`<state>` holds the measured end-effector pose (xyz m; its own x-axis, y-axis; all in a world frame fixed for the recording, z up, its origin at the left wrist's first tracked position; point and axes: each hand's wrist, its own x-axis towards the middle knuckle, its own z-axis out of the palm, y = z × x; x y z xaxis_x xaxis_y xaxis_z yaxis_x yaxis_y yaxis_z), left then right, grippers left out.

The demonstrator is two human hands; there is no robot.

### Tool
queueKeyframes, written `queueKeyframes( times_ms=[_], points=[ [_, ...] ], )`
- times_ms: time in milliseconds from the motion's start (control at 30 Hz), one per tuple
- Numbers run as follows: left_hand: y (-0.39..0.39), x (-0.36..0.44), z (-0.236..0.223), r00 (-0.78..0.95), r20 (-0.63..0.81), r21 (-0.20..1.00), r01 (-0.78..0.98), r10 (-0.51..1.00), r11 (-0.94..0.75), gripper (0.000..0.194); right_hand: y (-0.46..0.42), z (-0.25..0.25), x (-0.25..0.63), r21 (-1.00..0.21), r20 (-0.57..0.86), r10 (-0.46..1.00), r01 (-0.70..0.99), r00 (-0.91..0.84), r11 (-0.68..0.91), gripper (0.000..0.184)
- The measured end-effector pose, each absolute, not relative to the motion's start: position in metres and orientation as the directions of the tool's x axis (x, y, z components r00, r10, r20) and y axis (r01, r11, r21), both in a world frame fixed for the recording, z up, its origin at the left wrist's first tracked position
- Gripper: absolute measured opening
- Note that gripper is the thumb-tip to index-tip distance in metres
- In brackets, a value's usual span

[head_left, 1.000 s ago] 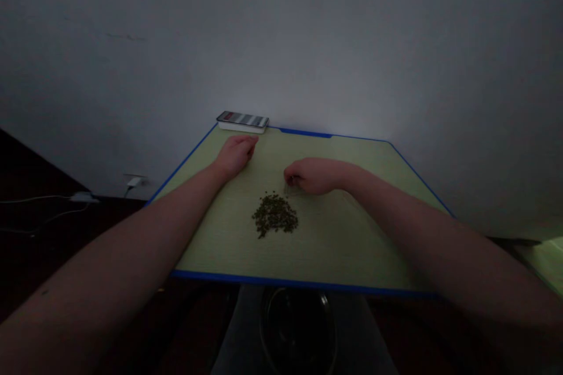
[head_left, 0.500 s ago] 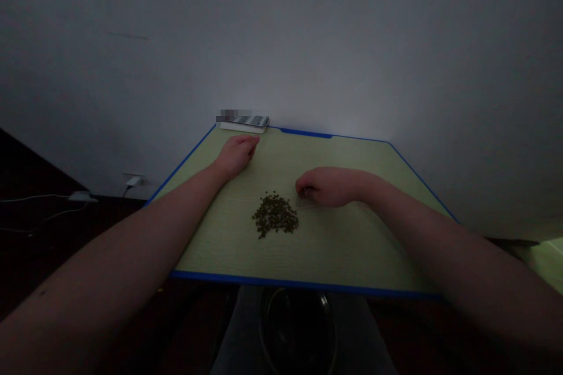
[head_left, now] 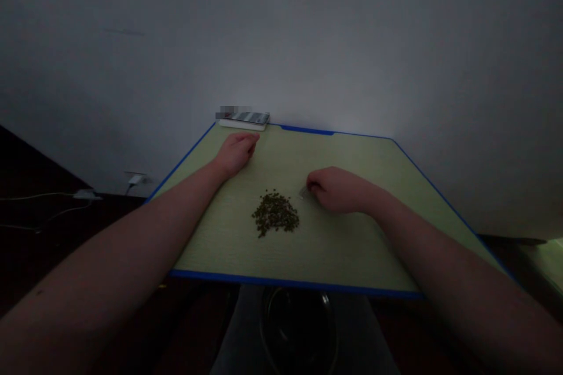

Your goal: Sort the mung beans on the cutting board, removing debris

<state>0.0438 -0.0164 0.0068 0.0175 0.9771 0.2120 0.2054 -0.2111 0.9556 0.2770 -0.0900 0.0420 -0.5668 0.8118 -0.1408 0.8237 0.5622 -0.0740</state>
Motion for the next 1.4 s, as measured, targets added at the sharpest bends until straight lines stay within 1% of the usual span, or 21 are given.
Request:
queueKeyframes(
  times_ms=[67, 133, 267, 433, 600, 733, 1000, 1267, 1400],
  points=[
    [-0.015, 0.044, 0.005, 0.022, 0.218, 0.957, 0.193, 0.976, -0.218, 0.033, -0.086, 0.042, 0.281, -0.060, -0.127, 0.839, 0.848, -0.530, 0.527, 0.025],
    [-0.014, 0.043, 0.004, 0.022, 0.216, 0.959, 0.181, 0.976, -0.216, 0.033, -0.082, 0.043, 0.281, -0.075, -0.120, 0.840, 0.848, -0.530, 0.524, 0.025],
    [-0.012, 0.042, 0.001, 0.030, 0.218, 0.958, 0.184, 0.975, -0.220, 0.034, -0.077, 0.046, 0.270, -0.148, -0.119, 0.783, 0.791, -0.610, 0.594, 0.026],
    [-0.010, 0.040, 0.000, 0.043, 0.223, 0.956, 0.186, 0.974, -0.227, 0.034, -0.078, 0.047, 0.261, -0.099, -0.169, 0.735, 0.753, -0.657, 0.651, 0.025],
    [-0.011, 0.041, 0.001, 0.036, 0.221, 0.957, 0.183, 0.975, -0.224, 0.035, -0.084, 0.047, 0.264, -0.114, -0.181, 0.714, 0.736, -0.676, 0.668, 0.025],
    [-0.014, 0.042, 0.003, 0.030, 0.216, 0.954, 0.207, 0.976, -0.217, 0.034, -0.086, 0.045, 0.259, -0.108, -0.158, 0.746, 0.763, -0.647, 0.638, 0.027],
    [-0.015, 0.043, 0.005, 0.026, 0.209, 0.952, 0.225, 0.978, -0.209, 0.034, -0.081, 0.042, 0.261, -0.076, -0.149, 0.846, 0.859, -0.512, 0.507, 0.028],
    [-0.017, 0.044, 0.007, 0.031, 0.201, 0.958, 0.201, 0.979, -0.203, 0.033, -0.078, 0.041, 0.266, -0.068, -0.128, 0.871, 0.881, -0.474, 0.469, 0.025],
    [-0.015, 0.043, 0.006, 0.047, 0.212, 0.953, 0.212, 0.976, -0.217, 0.035, -0.076, 0.037, 0.261, -0.082, -0.096, 0.860, 0.865, -0.501, 0.495, 0.027]
  ],
)
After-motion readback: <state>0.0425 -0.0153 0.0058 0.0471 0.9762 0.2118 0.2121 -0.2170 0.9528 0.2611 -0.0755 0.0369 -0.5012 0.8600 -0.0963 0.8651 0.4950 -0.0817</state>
